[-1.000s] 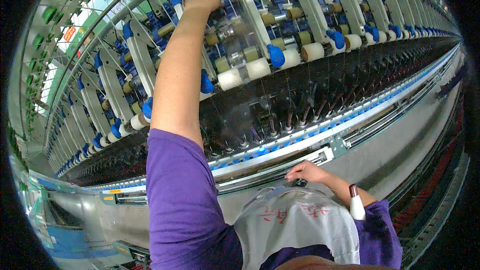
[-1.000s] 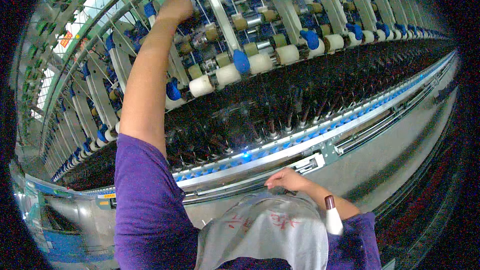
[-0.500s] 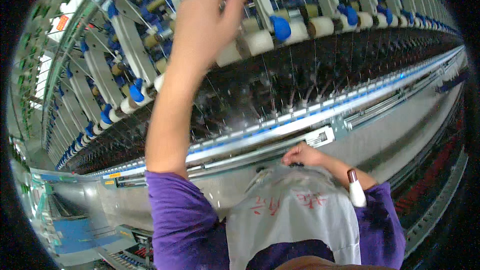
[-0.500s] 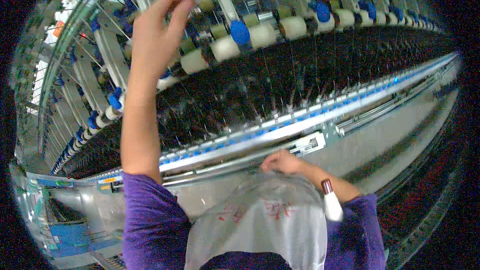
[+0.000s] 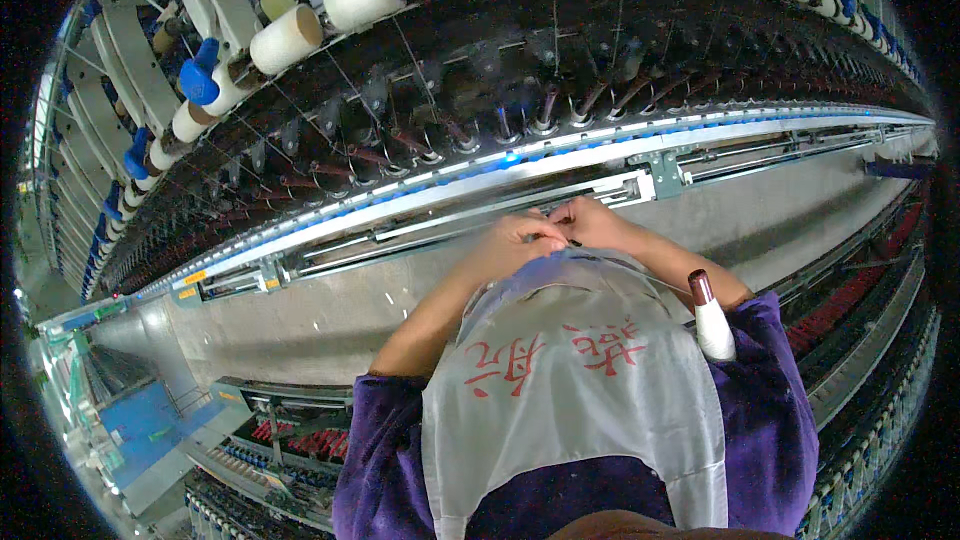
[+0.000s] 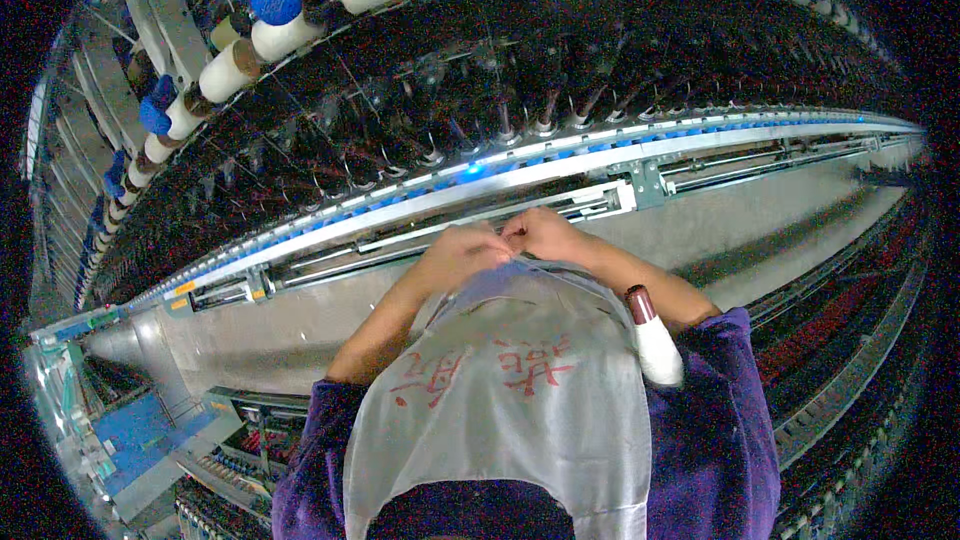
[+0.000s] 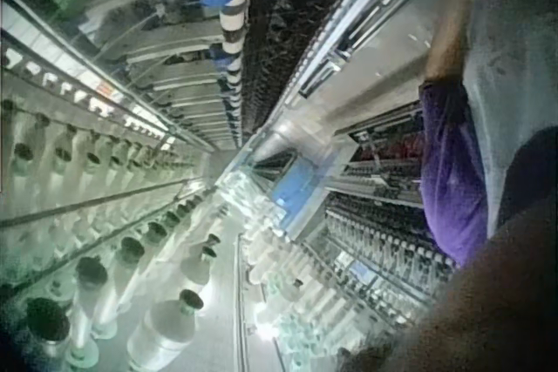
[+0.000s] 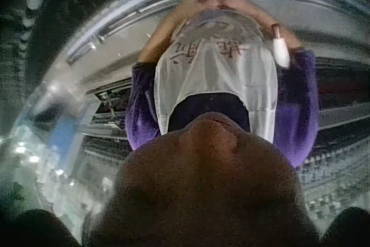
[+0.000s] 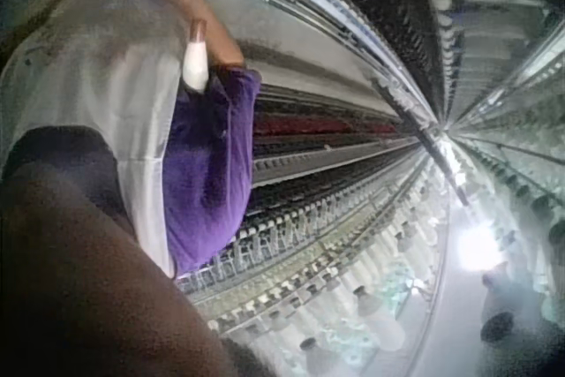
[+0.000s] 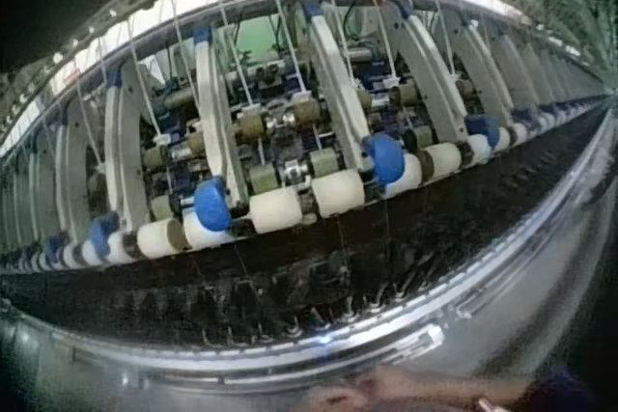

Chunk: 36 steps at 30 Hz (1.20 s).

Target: The person threads yarn through the guides and spindles of a circular knitting machine. They repeatedly reach up to guide the thread, pull it through, and secure it on the machine's components.

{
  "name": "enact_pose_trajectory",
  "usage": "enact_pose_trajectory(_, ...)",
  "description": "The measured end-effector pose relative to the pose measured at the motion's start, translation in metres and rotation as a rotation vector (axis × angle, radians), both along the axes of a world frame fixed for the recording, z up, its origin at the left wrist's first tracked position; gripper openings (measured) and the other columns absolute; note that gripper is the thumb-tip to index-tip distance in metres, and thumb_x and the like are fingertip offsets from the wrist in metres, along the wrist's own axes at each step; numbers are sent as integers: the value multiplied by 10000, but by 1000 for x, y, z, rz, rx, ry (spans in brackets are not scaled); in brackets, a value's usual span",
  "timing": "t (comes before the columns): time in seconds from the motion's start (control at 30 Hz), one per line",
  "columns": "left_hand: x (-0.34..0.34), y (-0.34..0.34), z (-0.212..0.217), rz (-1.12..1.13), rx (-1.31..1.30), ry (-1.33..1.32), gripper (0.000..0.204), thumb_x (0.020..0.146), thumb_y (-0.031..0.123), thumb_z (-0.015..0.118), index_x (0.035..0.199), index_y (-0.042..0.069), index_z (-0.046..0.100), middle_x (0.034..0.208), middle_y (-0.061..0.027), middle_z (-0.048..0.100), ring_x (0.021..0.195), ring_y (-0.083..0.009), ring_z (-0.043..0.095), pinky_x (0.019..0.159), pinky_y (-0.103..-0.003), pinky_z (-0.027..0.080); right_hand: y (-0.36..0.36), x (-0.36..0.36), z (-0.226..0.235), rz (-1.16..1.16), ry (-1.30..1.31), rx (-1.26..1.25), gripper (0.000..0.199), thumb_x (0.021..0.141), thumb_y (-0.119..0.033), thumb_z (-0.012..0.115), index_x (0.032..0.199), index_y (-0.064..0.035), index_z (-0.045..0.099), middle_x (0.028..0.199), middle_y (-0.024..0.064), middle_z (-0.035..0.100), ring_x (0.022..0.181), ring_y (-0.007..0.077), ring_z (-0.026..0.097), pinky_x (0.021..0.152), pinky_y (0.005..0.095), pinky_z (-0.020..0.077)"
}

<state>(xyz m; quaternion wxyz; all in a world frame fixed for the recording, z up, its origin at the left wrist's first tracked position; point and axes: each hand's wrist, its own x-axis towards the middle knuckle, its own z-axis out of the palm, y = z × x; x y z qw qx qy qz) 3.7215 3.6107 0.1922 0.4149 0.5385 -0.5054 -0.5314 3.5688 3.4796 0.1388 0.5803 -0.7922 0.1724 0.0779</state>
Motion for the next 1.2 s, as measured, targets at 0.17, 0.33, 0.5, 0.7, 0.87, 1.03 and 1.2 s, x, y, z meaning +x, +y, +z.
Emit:
enact_pose_trajectory(0.17, -3, -23, 15, 358, -130, -176, 152, 849, 144, 589, 929, 23, 635, 838, -79, 655, 772, -148, 621, 705, -262, 479, -8, 12, 12, -315, -107, -30, 319, 782, -98, 627, 1097, -74, 579, 661, 66, 559, 606, 125, 527, 589, 270, 439)
enact_pose_trajectory(0.33, 5, -54, 5, 607, -150, -313, 135, 854, 181, 567, 904, 66, 617, 765, -136, 624, 639, -224, 610, 577, -312, 455, -22, 13, 47, -420, -370, 291, 485, 831, -35, 605, 1278, -71, 420, 773, -38, 466, 710, 48, 443, 675, 197, 401)
enact_pose_trajectory(0.5, 29, -26, -22, 658, -40, -396, 162, 849, 182, 592, 908, 34, 624, 707, -94, 602, 592, -159, 526, 565, -270, 426, -29, 14, 41, -361, -117, -127, 264, 820, -152, 615, 1074, -82, 598, 669, 24, 560, 607, 122, 527, 588, 269, 439)
enact_pose_trajectory(0.7, 34, 43, -54, 665, 182, -459, 144, 855, 161, 594, 896, 26, 624, 633, -24, 530, 575, -82, 426, 529, -235, 368, -20, 44, -10, -256, -165, -541, 300, 810, -194, 597, 1108, -161, 603, 665, 121, 597, 583, 280, 578, 552, 373, 459)
enact_pose_trajectory(0.87, 32, 85, -64, 660, 216, -432, 121, 861, 135, 587, 885, 19, 613, 592, 13, 467, 556, -65, 385, 498, -233, 340, -21, 89, -49, -159, -71, -781, 365, 842, -247, 553, 1197, -164, 535, 631, 151, 596, 577, 316, 588, 522, 417, 478)
enact_pose_trajectory(1.03, 35, 109, -66, 648, 191, -448, 106, 859, 125, 594, 876, 22, 609, 581, 9, 459, 546, -62, 377, 488, -231, 337, -22, 112, -81, -132, -13, -941, 358, 839, -249, 552, 1187, -166, 535, 625, 136, 606, 548, 293, 594, 499, 404, 487)
enact_pose_trajectory(1.2, 42, 127, -63, 642, 172, -461, 113, 854, 134, 604, 871, 22, 604, 582, -7, 463, 544, -67, 380, 493, -231, 344, -17, 113, -93, -300, -149, -949, 240, 819, -217, 587, 1044, -146, 626, 667, 126, 620, 555, 291, 595, 502, 386, 485)
